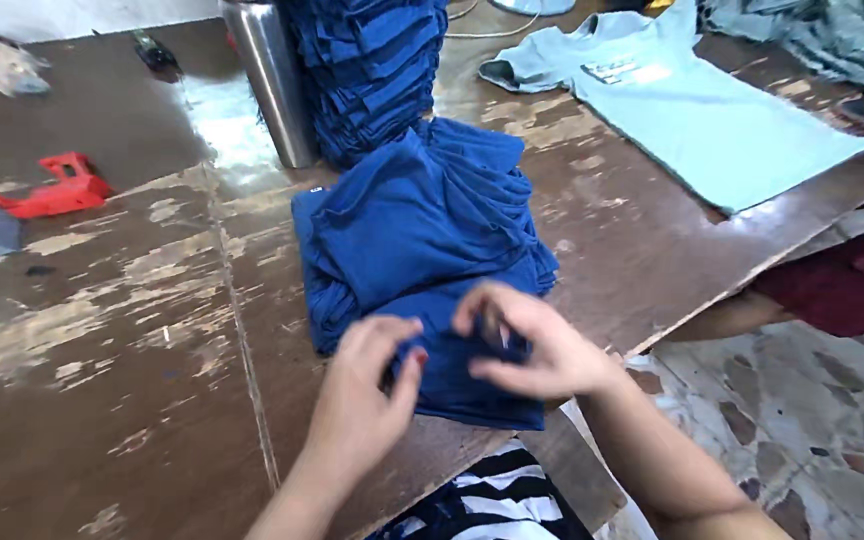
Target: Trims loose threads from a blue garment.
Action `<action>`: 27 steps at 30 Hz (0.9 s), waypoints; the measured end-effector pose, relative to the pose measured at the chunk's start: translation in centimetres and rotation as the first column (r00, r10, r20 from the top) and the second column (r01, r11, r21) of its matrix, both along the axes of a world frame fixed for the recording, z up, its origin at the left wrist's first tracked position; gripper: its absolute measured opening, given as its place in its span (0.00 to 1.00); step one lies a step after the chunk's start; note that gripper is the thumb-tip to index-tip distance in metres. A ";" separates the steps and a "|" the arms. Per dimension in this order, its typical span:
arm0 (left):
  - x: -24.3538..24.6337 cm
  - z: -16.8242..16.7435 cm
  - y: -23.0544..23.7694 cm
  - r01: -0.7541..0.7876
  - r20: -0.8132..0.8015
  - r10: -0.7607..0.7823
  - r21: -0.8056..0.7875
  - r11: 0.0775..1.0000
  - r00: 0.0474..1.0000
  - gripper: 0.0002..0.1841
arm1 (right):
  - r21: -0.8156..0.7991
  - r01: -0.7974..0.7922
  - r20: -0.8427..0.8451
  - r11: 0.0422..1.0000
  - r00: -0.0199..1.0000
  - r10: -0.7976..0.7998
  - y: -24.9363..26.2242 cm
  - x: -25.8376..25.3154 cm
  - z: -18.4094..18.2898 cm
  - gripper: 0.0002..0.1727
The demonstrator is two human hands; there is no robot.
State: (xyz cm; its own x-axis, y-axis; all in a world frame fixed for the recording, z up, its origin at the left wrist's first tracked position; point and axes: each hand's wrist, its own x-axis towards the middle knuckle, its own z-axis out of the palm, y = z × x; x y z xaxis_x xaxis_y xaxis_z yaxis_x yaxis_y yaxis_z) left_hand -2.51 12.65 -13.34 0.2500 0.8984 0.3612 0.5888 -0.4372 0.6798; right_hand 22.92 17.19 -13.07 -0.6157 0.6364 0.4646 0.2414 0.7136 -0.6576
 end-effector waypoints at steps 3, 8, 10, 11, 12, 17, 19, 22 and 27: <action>0.2 -2.5 -3.6 0.042 -0.215 -0.074 -0.151 0.988 0.974 0.11 | -0.130 -0.115 0.089 0.985 0.988 0.127 -2.6 2.8 -3.1 0.19; 0.0 -4.3 -8.4 0.182 -0.165 -0.203 -0.135 0.974 0.965 0.07 | -0.251 -0.040 -0.205 0.967 0.979 -0.013 -4.6 3.5 -5.7 0.09; 0.3 -3.5 -9.5 0.455 0.045 -0.455 -0.199 0.868 0.889 0.09 | -0.281 -0.083 -0.298 0.956 0.954 -0.005 -5.3 2.9 -4.6 0.09; 0.6 -3.1 -9.4 0.534 0.183 -0.505 -0.181 0.826 0.843 0.09 | -0.284 -0.123 -0.333 0.951 0.942 0.023 -5.5 2.6 -3.9 0.09; 1.0 -2.6 -9.1 0.509 0.266 -0.465 -0.128 0.851 0.845 0.09 | -0.275 -0.163 -0.352 0.947 0.934 0.059 -5.6 2.1 -3.2 0.10; 3.3 -2.1 -4.9 -0.018 0.067 0.005 0.191 0.982 0.998 0.12 | -0.199 -0.296 -0.267 0.934 0.933 0.239 -6.2 -0.4 -0.9 0.08; 3.1 -2.2 -4.1 -0.053 0.014 0.051 0.212 0.976 0.999 0.16 | -0.183 -0.322 -0.264 0.929 0.926 0.269 -6.2 -0.4 -0.6 0.07; 1.8 -2.4 -3.8 -0.139 0.126 0.114 0.203 0.969 0.985 0.14 | -0.180 -0.312 -0.306 0.933 0.919 0.249 -6.0 0.9 -0.4 0.07; 2.7 -2.2 -4.8 -0.076 0.140 0.045 0.229 0.970 0.989 0.15 | -0.149 -0.205 -0.327 0.967 0.933 0.147 -6.0 -0.4 0.2 0.09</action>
State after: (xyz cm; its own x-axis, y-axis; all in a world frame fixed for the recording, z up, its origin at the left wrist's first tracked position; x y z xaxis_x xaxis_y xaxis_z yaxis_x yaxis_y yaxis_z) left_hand 0.24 7.82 -15.59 0.1334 0.7971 0.5890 0.5302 -0.5594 0.6371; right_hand 22.50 11.19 -12.82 -0.5682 0.6205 0.5405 -0.1149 0.5906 -0.7988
